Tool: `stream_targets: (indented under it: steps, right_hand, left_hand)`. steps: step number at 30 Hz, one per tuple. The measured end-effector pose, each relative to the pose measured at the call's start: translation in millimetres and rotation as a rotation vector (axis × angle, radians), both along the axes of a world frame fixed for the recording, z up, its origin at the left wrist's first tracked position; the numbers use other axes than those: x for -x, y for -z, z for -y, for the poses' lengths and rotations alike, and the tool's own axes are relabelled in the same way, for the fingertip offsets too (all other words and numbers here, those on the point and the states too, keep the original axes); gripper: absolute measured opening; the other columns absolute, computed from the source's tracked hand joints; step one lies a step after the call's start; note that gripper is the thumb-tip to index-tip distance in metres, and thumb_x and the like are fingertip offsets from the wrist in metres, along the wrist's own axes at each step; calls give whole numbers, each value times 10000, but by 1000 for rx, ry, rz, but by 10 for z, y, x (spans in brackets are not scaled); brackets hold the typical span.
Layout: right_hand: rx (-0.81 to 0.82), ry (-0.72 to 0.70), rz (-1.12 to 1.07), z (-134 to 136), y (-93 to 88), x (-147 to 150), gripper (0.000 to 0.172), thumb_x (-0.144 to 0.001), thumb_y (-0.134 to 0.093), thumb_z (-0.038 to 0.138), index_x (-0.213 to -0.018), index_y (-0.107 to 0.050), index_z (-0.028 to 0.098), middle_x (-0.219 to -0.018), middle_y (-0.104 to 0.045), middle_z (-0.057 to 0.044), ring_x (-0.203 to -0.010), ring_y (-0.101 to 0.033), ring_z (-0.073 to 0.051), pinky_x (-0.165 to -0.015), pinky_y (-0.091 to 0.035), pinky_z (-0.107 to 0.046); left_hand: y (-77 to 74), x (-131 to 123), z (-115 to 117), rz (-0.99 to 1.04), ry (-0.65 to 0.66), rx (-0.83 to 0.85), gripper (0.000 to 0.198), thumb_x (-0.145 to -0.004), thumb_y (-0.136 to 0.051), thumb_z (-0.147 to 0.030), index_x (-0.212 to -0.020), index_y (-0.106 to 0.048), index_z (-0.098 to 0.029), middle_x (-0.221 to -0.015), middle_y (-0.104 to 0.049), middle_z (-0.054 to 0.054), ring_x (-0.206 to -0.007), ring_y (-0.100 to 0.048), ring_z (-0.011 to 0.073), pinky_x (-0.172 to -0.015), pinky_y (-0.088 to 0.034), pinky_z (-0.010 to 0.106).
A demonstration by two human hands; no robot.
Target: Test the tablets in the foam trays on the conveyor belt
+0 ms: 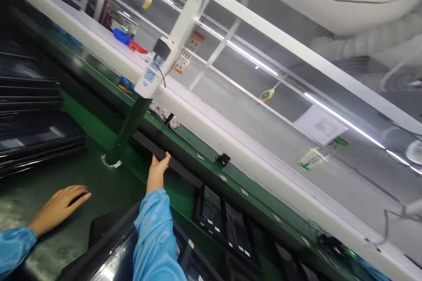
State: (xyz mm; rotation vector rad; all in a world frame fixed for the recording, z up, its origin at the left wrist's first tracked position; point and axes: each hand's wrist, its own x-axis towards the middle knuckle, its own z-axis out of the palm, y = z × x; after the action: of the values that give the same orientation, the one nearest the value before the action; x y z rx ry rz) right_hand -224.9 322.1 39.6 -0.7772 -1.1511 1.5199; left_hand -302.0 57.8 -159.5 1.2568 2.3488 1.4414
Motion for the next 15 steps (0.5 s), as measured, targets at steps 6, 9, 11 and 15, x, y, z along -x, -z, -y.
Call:
stream_targets:
  steps: [6, 9, 11, 15]
  right_hand:
    - [207, 145, -79, -10, 119, 86, 354, -1019, -567, 372, -1308, -576, 167, -1290, -615, -96, -1098, -649, -232, -908, -574, -439]
    - [259, 148, -92, 39, 169, 131, 375, -998, -605, 378, -1312, -575, 175, -1307, -609, -100, -1101, -648, -238, -911, -576, -445]
    - [286, 148, -85, 61, 183, 131, 376, -1006, -593, 372, -1321, -565, 168, -1296, -613, -98, -1094, -650, -231, -902, -577, -440]
    - [323, 146, -52, 94, 181, 117, 354, -1055, -505, 317, -1351, -524, 123, -1265, -616, -84, -1105, -641, -215, -896, -561, -434]
  left_hand:
    - [97, 25, 14, -107, 48, 8, 452, -915, -408, -645, -950, -738, -338, -1162, -717, 52, -1160, -644, 348, -1059, -479, 574]
    - [59, 37, 36, -144, 59, 22, 404, -931, -416, -610, -936, -731, -357, -1154, -720, 38, -1138, -657, 340, -1036, -505, 573]
    - [33, 30, 50, -158, 69, 27, 409, -929, -410, -616, -937, -727, -358, -1148, -716, 45, -1131, -655, 352, -1015, -505, 597]
    - [15, 6, 81, -180, 105, 30, 409, -922, -407, -636, -951, -713, -366, -1166, -704, 49, -1162, -640, 366, -1015, -501, 610]
